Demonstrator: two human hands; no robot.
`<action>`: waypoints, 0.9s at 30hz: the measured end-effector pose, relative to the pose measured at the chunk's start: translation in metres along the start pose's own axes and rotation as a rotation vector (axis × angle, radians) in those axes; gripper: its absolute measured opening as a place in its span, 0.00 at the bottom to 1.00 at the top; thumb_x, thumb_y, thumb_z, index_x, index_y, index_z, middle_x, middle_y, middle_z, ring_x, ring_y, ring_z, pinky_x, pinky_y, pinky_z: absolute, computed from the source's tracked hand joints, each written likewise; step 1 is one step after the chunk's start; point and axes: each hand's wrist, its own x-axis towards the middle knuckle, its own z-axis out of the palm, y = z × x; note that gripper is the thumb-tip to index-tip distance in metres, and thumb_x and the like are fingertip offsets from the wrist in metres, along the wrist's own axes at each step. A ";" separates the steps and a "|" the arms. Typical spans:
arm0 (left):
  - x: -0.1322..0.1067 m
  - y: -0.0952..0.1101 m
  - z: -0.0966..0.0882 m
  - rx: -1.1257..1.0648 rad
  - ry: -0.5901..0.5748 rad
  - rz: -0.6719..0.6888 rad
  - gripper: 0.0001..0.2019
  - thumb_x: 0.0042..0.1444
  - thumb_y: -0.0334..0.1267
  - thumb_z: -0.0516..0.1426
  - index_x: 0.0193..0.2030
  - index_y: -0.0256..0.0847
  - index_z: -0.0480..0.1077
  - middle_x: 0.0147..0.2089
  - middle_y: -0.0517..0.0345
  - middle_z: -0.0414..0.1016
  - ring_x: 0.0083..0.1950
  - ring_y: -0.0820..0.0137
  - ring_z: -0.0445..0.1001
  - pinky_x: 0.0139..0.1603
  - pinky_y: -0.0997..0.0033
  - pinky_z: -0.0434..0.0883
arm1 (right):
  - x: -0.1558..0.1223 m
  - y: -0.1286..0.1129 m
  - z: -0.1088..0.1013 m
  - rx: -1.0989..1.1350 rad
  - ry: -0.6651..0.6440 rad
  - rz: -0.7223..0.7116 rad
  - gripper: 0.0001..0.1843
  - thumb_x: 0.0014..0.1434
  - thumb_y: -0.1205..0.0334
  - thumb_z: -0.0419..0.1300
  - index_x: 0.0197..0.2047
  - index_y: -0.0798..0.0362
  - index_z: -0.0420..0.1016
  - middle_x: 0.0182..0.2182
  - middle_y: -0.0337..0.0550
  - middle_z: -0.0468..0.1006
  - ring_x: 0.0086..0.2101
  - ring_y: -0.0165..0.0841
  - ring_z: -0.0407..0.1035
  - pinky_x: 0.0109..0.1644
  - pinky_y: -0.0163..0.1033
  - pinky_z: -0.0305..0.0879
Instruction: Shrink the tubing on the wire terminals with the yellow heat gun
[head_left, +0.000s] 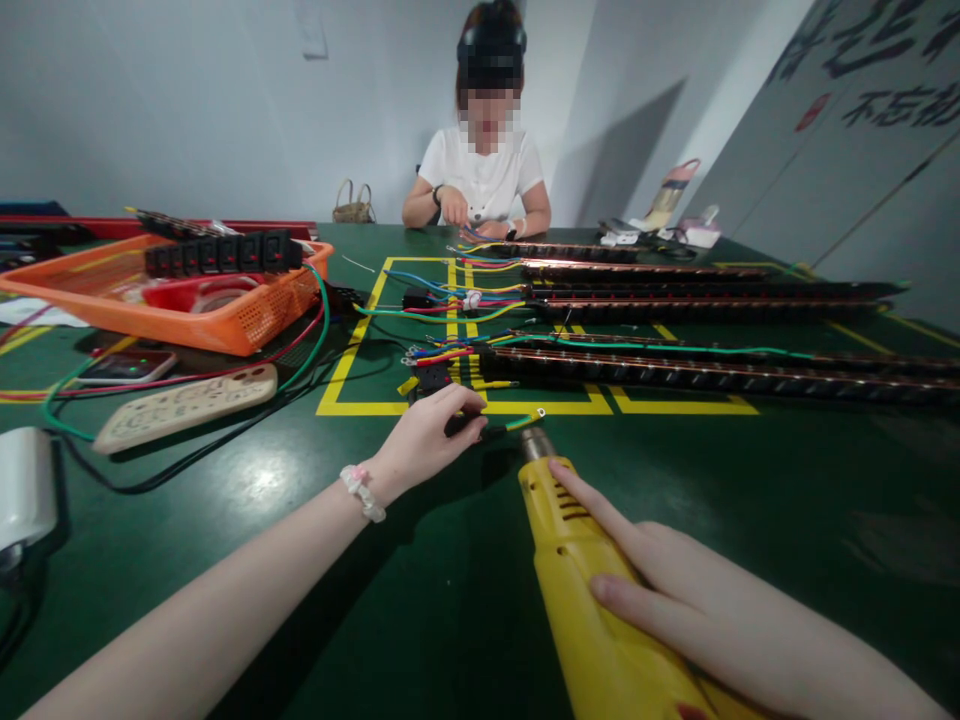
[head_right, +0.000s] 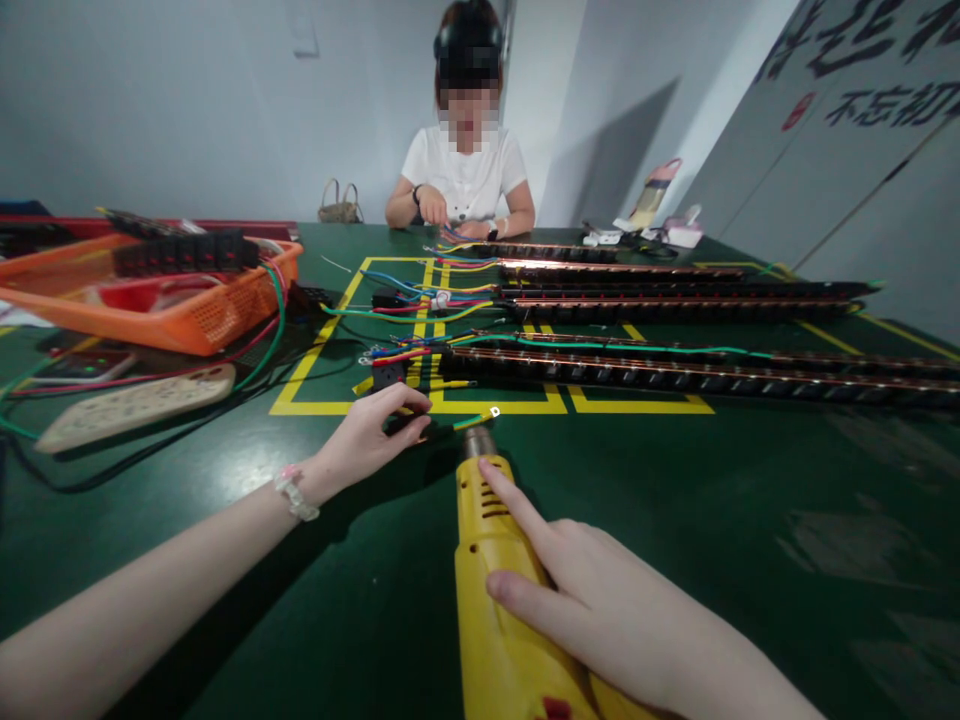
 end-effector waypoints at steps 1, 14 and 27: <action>0.001 0.000 0.000 -0.037 -0.016 0.018 0.05 0.59 0.36 0.54 0.41 0.40 0.68 0.39 0.56 0.73 0.40 0.70 0.73 0.40 0.70 0.71 | 0.000 -0.002 0.002 0.010 -0.001 -0.011 0.40 0.61 0.38 0.42 0.70 0.43 0.32 0.43 0.48 0.76 0.42 0.45 0.70 0.49 0.53 0.62; 0.000 0.004 -0.002 -0.135 -0.073 0.052 0.06 0.57 0.38 0.57 0.38 0.39 0.68 0.37 0.56 0.69 0.39 0.72 0.71 0.40 0.71 0.74 | -0.005 -0.019 0.013 0.009 -0.084 -0.026 0.40 0.58 0.42 0.46 0.70 0.44 0.40 0.37 0.48 0.73 0.39 0.46 0.69 0.44 0.53 0.64; 0.001 0.002 -0.001 -0.122 -0.064 -0.006 0.07 0.56 0.39 0.58 0.34 0.38 0.66 0.34 0.58 0.69 0.35 0.73 0.69 0.35 0.73 0.70 | -0.005 -0.012 0.008 0.093 -0.132 0.011 0.41 0.58 0.39 0.50 0.69 0.40 0.38 0.45 0.45 0.76 0.43 0.44 0.70 0.49 0.49 0.62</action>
